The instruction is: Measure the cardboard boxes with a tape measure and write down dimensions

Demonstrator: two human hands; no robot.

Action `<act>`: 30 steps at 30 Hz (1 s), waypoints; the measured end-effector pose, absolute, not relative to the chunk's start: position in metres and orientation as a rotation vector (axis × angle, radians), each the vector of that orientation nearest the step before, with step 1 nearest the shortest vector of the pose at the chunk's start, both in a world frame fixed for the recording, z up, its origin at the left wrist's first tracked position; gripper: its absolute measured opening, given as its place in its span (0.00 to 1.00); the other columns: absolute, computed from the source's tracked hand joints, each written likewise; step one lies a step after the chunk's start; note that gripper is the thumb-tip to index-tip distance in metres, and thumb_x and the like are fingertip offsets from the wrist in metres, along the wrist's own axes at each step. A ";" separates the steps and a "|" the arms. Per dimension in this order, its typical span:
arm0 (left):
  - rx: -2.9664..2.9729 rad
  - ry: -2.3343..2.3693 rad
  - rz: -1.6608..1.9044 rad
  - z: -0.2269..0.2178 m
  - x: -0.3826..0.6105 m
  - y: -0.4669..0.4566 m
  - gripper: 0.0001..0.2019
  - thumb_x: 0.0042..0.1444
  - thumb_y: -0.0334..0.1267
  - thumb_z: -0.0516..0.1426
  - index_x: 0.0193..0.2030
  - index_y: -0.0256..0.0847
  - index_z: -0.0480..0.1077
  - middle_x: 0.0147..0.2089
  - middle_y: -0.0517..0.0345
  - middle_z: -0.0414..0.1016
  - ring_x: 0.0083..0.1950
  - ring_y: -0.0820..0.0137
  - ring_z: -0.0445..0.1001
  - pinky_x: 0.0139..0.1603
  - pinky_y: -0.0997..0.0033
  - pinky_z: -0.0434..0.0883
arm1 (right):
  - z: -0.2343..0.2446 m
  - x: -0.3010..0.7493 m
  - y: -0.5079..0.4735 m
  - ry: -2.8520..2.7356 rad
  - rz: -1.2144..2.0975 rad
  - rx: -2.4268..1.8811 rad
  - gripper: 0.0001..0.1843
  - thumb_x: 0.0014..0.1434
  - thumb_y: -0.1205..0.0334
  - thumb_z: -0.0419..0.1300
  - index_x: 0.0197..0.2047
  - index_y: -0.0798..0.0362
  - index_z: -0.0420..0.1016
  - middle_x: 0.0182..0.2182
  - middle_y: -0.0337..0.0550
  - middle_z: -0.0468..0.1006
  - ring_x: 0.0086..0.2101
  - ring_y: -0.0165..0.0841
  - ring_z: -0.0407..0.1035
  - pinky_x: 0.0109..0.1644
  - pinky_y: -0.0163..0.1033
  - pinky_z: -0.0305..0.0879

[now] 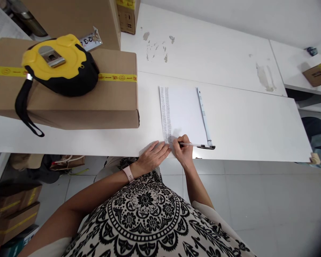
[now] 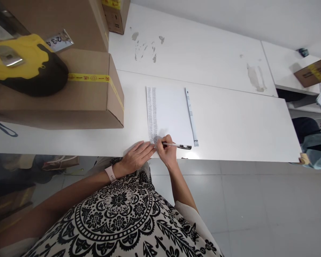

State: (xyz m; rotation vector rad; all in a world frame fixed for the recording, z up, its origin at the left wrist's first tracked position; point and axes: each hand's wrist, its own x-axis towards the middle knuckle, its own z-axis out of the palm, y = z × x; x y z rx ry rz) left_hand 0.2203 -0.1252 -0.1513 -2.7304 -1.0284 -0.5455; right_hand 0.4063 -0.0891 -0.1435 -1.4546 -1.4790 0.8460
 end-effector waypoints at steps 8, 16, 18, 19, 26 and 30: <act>-2.700 -1.018 -0.529 -0.150 0.220 -0.125 0.17 0.72 0.33 0.51 0.63 0.36 0.71 0.65 0.51 0.76 0.65 0.61 0.72 0.69 0.57 0.67 | -0.145 0.406 -0.089 -1.450 0.837 -1.449 0.15 0.63 0.60 0.60 0.29 0.48 0.56 0.20 0.28 0.59 0.21 0.25 0.53 0.26 0.35 0.51; -2.731 -1.020 -0.557 -0.149 0.221 -0.125 0.17 0.71 0.33 0.53 0.64 0.34 0.70 0.64 0.48 0.76 0.65 0.60 0.73 0.68 0.56 0.67 | -0.143 0.405 -0.090 -1.434 0.869 -1.464 0.15 0.62 0.62 0.59 0.28 0.48 0.56 0.20 0.28 0.59 0.21 0.25 0.53 0.27 0.35 0.51; -2.721 -1.014 -0.563 -0.149 0.220 -0.125 0.17 0.71 0.32 0.53 0.64 0.34 0.70 0.64 0.49 0.76 0.65 0.60 0.73 0.68 0.56 0.67 | -0.142 0.406 -0.089 -1.429 0.875 -1.464 0.15 0.62 0.62 0.60 0.28 0.48 0.56 0.20 0.28 0.58 0.21 0.25 0.53 0.27 0.35 0.51; -2.713 -1.011 -0.570 -0.149 0.220 -0.125 0.17 0.71 0.32 0.53 0.63 0.33 0.70 0.64 0.49 0.76 0.65 0.60 0.73 0.68 0.56 0.67 | -0.142 0.406 -0.089 -1.423 0.881 -1.465 0.15 0.61 0.62 0.60 0.28 0.48 0.56 0.20 0.28 0.59 0.21 0.25 0.53 0.27 0.35 0.50; -2.710 -1.021 -0.577 -0.150 0.220 -0.125 0.17 0.71 0.32 0.52 0.63 0.34 0.71 0.64 0.50 0.76 0.65 0.60 0.73 0.68 0.56 0.66 | -0.142 0.409 -0.087 -1.359 0.914 -1.482 0.14 0.61 0.62 0.60 0.28 0.48 0.58 0.20 0.29 0.59 0.22 0.26 0.53 0.27 0.35 0.51; -2.715 -1.026 -0.574 -0.150 0.220 -0.125 0.16 0.72 0.33 0.52 0.62 0.34 0.71 0.63 0.51 0.77 0.65 0.61 0.73 0.69 0.57 0.66 | -0.145 0.409 -0.088 -1.394 0.906 -1.480 0.15 0.62 0.60 0.60 0.29 0.48 0.57 0.20 0.28 0.59 0.22 0.25 0.53 0.27 0.35 0.51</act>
